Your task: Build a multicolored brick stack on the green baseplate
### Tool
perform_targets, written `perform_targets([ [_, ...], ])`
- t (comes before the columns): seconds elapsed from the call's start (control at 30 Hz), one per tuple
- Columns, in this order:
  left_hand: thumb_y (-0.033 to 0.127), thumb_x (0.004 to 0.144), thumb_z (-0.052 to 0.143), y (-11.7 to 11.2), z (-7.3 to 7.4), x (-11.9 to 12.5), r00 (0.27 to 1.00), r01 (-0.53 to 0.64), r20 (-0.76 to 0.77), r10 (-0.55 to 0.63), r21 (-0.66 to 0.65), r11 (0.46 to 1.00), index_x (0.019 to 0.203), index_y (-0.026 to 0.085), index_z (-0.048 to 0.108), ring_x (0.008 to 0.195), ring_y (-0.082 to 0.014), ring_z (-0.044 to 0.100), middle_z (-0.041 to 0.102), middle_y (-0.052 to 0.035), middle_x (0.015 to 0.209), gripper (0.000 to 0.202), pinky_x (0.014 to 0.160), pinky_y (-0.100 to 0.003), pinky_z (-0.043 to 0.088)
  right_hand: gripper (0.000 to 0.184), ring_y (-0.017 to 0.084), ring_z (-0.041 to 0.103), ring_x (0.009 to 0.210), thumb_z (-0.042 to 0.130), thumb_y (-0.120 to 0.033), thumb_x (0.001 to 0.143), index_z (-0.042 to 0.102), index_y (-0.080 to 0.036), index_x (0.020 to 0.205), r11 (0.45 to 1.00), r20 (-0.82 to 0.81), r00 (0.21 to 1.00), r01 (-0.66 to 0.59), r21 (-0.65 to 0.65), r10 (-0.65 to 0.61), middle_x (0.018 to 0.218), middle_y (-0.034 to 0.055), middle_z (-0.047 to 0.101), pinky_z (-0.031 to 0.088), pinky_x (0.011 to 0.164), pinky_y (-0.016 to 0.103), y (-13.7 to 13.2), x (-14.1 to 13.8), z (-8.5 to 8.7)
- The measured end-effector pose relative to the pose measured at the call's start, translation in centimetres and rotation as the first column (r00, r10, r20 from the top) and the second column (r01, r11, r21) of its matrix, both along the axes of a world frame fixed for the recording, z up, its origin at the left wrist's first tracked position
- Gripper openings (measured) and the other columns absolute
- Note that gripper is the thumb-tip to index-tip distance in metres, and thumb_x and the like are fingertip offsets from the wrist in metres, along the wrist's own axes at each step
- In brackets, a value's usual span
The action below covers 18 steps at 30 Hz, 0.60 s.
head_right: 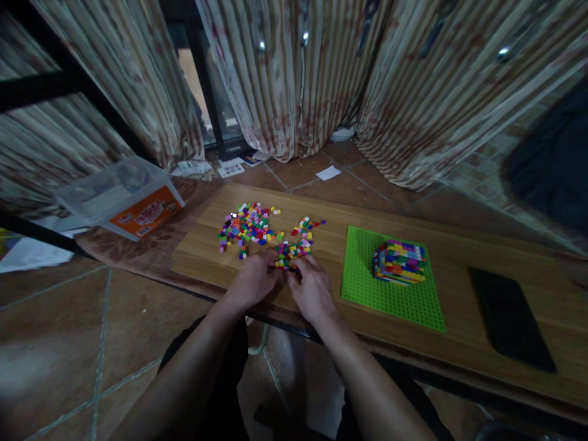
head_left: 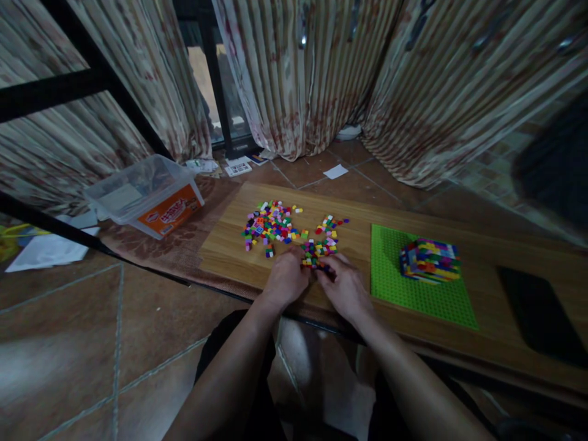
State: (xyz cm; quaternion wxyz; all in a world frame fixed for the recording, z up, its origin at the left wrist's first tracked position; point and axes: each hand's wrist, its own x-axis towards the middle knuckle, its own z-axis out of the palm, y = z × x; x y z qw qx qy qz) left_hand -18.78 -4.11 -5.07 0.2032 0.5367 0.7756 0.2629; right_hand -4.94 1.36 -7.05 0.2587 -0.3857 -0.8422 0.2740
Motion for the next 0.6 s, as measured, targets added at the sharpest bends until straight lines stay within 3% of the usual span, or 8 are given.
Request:
perform_targets([
  [0.33, 0.01, 0.076, 0.05, 0.3, -0.1, -1.1, 0.996, -0.078, -0.046, 0.079, 0.023, 0.997, 0.093, 0.016, 0.067, 0.087, -0.0218, 0.066, 0.072, -0.0088, 0.09, 0.025, 0.08, -0.03, 0.049, 0.022, 0.02, 0.063, 0.083, 0.052, -0.018, 0.085, 0.068, -0.017, 0.099, 0.992, -0.003, 0.994, 0.11, 0.061, -0.11, 0.094, 0.0065, 0.064, 0.049, 0.079, 0.034, 1.3, 1.3, 0.0],
  [0.6, 0.011, 0.078, 0.049, 0.6, 0.5, -0.8, 0.994, -0.101, -0.031, 0.101, -0.018, 0.995, 0.098, 0.017, 0.068, 0.088, -0.0223, 0.067, 0.073, -0.0088, 0.093, 0.028, 0.08, -0.031, 0.049, 0.029, 0.024, 0.06, 0.089, 0.056, -0.022, 0.083, 0.065, -0.014, 0.109, 0.989, 0.129, 0.984, 0.113, 0.1, -0.125, 0.101, 0.0105, 0.059, 0.049, 0.085, 0.038, 1.2, 0.3, 0.0],
])
